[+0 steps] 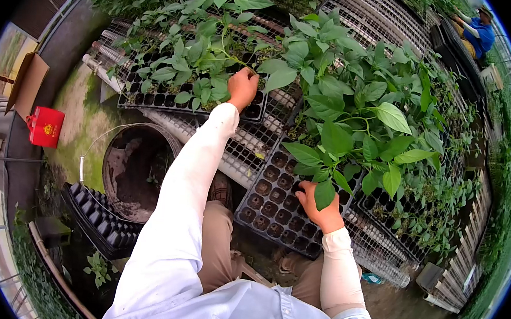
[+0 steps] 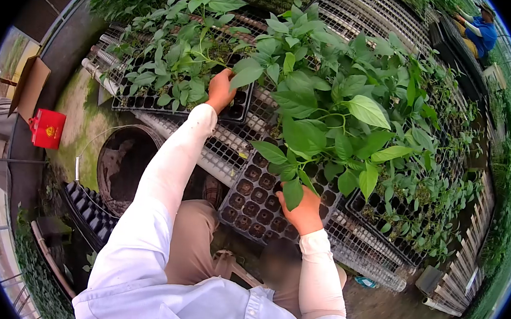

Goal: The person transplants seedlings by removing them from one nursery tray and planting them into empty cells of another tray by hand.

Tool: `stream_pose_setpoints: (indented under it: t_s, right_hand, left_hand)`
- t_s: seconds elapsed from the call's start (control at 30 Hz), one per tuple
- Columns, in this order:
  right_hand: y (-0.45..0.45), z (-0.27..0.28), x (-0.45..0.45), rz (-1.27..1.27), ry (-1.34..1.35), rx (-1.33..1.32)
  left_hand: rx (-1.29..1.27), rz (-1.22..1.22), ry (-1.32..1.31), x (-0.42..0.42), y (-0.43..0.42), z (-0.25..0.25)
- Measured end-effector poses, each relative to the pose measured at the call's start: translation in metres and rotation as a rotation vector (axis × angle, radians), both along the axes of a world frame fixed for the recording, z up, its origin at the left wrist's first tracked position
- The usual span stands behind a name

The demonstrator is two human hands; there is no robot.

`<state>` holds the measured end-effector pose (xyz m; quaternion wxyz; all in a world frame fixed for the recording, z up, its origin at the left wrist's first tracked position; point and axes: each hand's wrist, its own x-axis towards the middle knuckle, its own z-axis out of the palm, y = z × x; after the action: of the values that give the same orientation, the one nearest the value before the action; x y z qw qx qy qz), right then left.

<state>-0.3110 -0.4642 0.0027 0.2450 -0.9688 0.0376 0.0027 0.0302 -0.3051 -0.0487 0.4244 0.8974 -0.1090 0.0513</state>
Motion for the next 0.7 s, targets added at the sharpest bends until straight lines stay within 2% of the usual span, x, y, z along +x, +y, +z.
stream_pose_setpoints:
  t_s: [0.07,0.17,0.2,0.27,0.33,0.4,0.5,0.53,0.6,0.67,0.7]
  right_hand:
    - [0.001,0.010,0.002,-0.010,0.155,-0.020]
    - [-0.001,0.017,0.004,0.013,0.173,-0.022]
    - [-0.002,0.019,0.005,0.007,0.170,-0.019]
    - [-0.002,0.020,0.006,0.035,0.208,-0.008]
    - [-0.003,0.012,0.005,0.024,0.241,-0.005]
    - [-0.005,0.009,0.006,0.009,0.270,-0.009]
    - [-0.004,0.008,0.006,0.019,0.277,0.004]
    - [-0.004,0.008,0.006,0.012,0.277,0.004]
    - [-0.005,0.009,0.005,0.040,0.204,-0.033]
    - [-0.008,0.002,0.005,0.032,0.218,-0.035]
    - [-0.010,0.000,0.005,0.066,0.245,-0.054]
  left_hand:
    - [0.047,0.003,0.012,-0.008,-0.005,0.010]
    - [-0.098,-0.027,-0.243,-0.007,-0.010,0.014]
    - [-0.096,-0.033,-0.247,0.000,-0.011,0.016]
    - [-0.116,0.147,-0.313,0.012,-0.015,0.026]
    - [-0.150,0.244,-0.149,0.025,-0.014,0.038]
    - [-0.034,0.402,-0.009,0.049,-0.013,0.036]
    - [0.045,0.461,0.037,0.078,-0.009,0.022]
    - [0.145,0.391,0.217,0.082,-0.005,0.031]
    - [0.117,0.318,0.150,0.096,-0.001,0.015]
    - [0.199,0.361,0.183,0.095,-0.002,0.023]
    - [0.149,0.344,0.158,0.090,-0.002,0.025]
